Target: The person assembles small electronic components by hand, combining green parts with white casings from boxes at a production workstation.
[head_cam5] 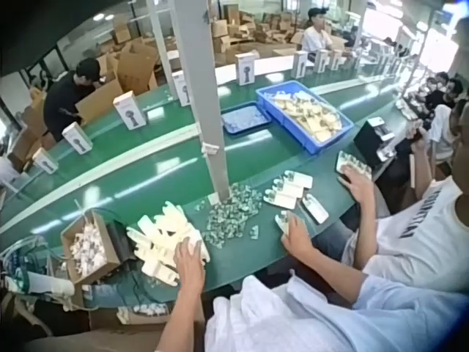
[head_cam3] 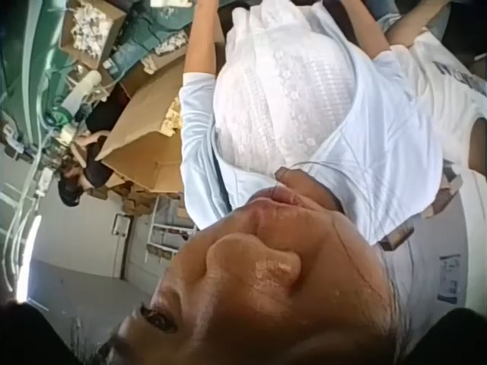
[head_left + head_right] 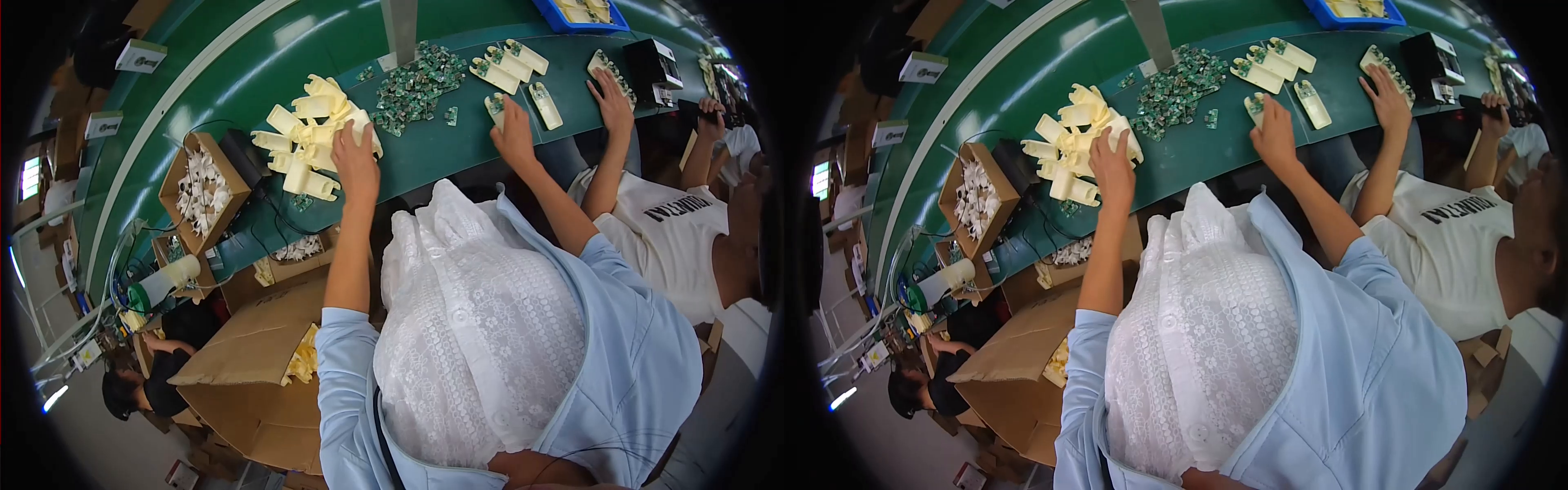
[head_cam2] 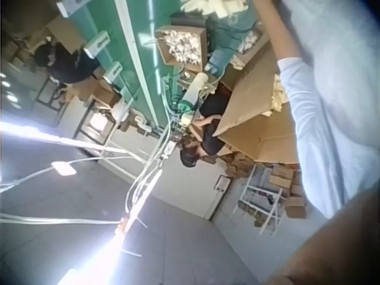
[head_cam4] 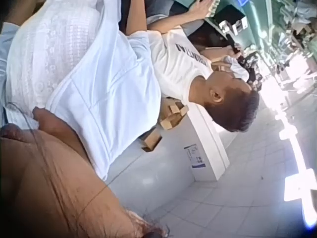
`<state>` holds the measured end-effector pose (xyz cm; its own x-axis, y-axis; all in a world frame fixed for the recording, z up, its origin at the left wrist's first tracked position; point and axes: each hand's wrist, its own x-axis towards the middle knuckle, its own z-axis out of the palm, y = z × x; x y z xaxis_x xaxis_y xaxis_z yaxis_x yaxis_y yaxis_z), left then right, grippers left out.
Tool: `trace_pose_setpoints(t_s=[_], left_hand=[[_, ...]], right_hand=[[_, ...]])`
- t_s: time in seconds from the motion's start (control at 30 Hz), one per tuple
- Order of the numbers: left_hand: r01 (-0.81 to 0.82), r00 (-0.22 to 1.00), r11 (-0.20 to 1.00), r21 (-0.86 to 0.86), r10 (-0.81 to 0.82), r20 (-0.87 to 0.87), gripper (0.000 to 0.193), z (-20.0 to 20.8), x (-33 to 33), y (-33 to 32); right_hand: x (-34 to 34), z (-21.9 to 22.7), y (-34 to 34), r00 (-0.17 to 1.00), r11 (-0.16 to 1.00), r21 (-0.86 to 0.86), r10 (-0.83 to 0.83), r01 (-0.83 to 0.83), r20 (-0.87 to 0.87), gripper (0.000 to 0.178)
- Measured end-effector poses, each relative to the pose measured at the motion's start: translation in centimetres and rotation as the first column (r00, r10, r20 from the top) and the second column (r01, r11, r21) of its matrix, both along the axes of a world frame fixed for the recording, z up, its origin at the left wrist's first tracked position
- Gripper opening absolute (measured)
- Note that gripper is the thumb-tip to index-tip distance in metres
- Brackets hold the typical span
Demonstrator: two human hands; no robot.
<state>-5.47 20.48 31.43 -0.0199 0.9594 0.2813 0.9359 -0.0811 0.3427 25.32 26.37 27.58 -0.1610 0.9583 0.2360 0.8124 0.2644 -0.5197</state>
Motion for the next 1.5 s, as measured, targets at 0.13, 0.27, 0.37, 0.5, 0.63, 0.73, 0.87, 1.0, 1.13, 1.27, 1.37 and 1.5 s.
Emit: trace_pose_setpoints(t_s=[0.13,0.27,0.37,0.5,0.63,0.73,0.87,1.0,1.13,1.27,1.37,1.5], left_hand=[[0.017,0.997,0.999,-0.046,-0.02,-0.079,0.035,-1.3,-2.1,1.0],[0.027,0.997,1.0,0.004,-0.027,-0.07,0.028,-1.1,-2.6,1.8],[0.04,0.998,0.995,0.088,-0.036,-0.045,0.022,0.2,-2.3,2.3],[-0.075,0.972,0.996,0.054,0.061,0.226,0.017,3.1,-1.0,2.4],[-0.066,0.407,0.92,-0.386,0.378,0.832,0.023,3.3,0.3,0.1],[0.127,-0.122,0.923,-0.364,0.378,0.918,0.037,3.6,1.8,-1.9],[0.187,-0.281,0.961,-0.206,0.253,0.926,0.053,6.0,3.9,-3.4],[0.194,-0.319,0.976,-0.098,0.157,0.935,0.058,8.9,5.5,-3.7],[0.208,-0.372,0.973,-0.103,0.176,0.911,0.054,9.2,5.2,-3.8],[0.246,-0.296,0.963,-0.109,0.182,0.938,0.051,9.0,5.0,-4.0],[0.216,-0.173,0.968,-0.13,0.169,0.97,0.049,8.7,5.0,-4.0],[0.122,-0.022,0.979,-0.166,0.17,0.985,0.047,8.2,5.1,-3.9]], right_hand=[[2.4,-0.9,1.9,0.966,0.988,0.114,-0.129,0.106,0.225,0.06],[-1.1,0.4,2.8,0.968,0.948,0.195,0.251,-0.251,0.026,0.042],[-3.9,0.3,3.2,0.899,0.887,0.152,0.437,-0.437,0.031,0.034],[-4.4,-0.9,4.0,0.85,0.852,0.027,0.519,-0.523,0.083,0.025],[-4.8,-0.3,3.9,0.891,0.885,-0.098,0.453,-0.455,-0.04,0.019],[-6.8,4.1,2.7,0.903,0.893,-0.154,0.4,-0.423,-0.158,0.018],[-10.8,13.3,-1.2,0.768,0.881,-0.066,0.37,-0.469,-0.522,0.016],[-12.2,14.6,-2.1,0.775,0.873,0.118,0.475,-0.472,-0.416,0.015],[-12.7,14.8,-2.2,0.788,0.869,0.139,0.491,-0.475,-0.372,0.015],[-13.0,15.1,-2.3,0.792,0.855,0.188,0.519,-0.484,-0.321,0.014],[-13.3,15.2,-2.4,0.793,0.851,0.205,0.524,-0.483,-0.309,0.014],[-13.4,14.9,-2.4,0.806,0.848,0.246,0.526,-0.47,-0.271,0.014]])
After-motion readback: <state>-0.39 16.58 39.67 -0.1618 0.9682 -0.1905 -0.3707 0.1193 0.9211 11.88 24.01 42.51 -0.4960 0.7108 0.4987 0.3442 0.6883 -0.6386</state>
